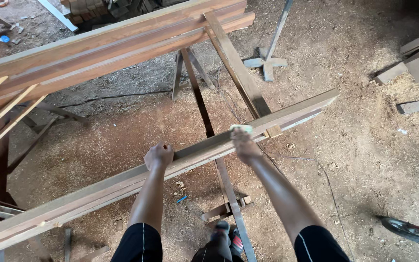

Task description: The person sands the surface of a large wooden frame using a small piece of sandpaper held by hand.

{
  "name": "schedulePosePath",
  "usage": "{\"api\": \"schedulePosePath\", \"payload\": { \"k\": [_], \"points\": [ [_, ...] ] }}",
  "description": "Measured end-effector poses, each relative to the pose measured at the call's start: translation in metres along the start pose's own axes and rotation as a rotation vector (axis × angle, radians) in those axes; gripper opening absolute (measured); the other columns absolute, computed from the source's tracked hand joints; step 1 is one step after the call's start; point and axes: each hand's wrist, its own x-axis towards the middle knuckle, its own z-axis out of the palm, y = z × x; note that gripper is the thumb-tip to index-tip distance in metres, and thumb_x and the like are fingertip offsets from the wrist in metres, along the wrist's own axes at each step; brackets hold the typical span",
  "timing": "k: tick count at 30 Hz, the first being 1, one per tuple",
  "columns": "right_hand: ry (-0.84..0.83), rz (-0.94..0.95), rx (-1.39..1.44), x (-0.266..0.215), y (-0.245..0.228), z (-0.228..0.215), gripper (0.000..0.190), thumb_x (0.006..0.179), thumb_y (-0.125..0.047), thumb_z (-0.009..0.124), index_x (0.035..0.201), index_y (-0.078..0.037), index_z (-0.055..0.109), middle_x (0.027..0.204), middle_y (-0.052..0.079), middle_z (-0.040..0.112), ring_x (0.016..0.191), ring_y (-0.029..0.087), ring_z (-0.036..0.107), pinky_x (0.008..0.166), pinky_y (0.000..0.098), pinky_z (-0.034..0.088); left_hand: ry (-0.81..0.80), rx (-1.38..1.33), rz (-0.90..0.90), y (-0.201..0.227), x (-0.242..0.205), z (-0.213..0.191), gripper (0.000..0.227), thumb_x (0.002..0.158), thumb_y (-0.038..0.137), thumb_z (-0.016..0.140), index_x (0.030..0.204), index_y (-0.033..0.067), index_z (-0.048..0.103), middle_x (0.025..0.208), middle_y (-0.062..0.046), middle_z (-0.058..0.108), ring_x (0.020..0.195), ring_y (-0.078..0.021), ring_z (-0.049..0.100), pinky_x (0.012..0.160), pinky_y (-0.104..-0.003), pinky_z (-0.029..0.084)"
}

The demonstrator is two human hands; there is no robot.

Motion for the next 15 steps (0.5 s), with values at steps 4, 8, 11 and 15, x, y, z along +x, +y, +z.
{"api": "schedulePosePath", "payload": {
  "k": [4,8,11,15],
  "points": [
    [-0.048,-0.231,-0.062,-0.009,-0.034,0.011,0.052,0.102,-0.024,0.01,0.148,-0.001,0.014,0.159,0.01,0.004,0.147,0.02,0.001,0.121,0.0343,0.0,0.001,0.007,-0.004,0.001,0.002,0.001,0.033,0.092,0.038,0.046,0.109,0.0148,0.062,0.089,-0.01,0.071,0.079,-0.022,0.069,0.067,-0.039,0.054],
    [-0.052,-0.315,0.068,-0.018,-0.024,-0.022,0.052,0.1,-0.017,0.01,0.147,-0.004,0.028,0.159,0.009,0.015,0.148,0.019,0.011,0.123,0.0355,0.005,0.039,-0.006,0.028,-0.004,0.004,0.001,0.033,0.091,0.038,0.046,0.106,0.0154,0.065,0.092,-0.01,0.071,0.082,-0.0231,0.068,0.069,-0.04,0.053],
    [-0.076,0.061,0.258,-0.022,0.007,-0.052,0.049,0.104,-0.026,0.013,0.146,-0.006,0.028,0.157,0.008,0.02,0.147,0.018,0.017,0.123,0.0352,0.013,0.029,-0.013,0.011,-0.002,0.004,0.004,0.032,0.092,0.038,0.044,0.106,0.0199,0.066,0.092,-0.008,0.073,0.085,-0.0227,0.069,0.072,-0.039,0.054],
    [0.048,0.177,0.081,-0.013,0.02,-0.047,0.05,0.103,-0.028,0.021,0.146,-0.002,0.023,0.155,0.013,0.021,0.144,0.026,0.016,0.118,0.0405,0.022,0.041,-0.009,0.026,-0.003,0.008,0.005,0.034,0.092,0.039,0.043,0.107,0.019,0.065,0.092,-0.009,0.072,0.084,-0.0229,0.069,0.072,-0.04,0.053]
  ]
}}
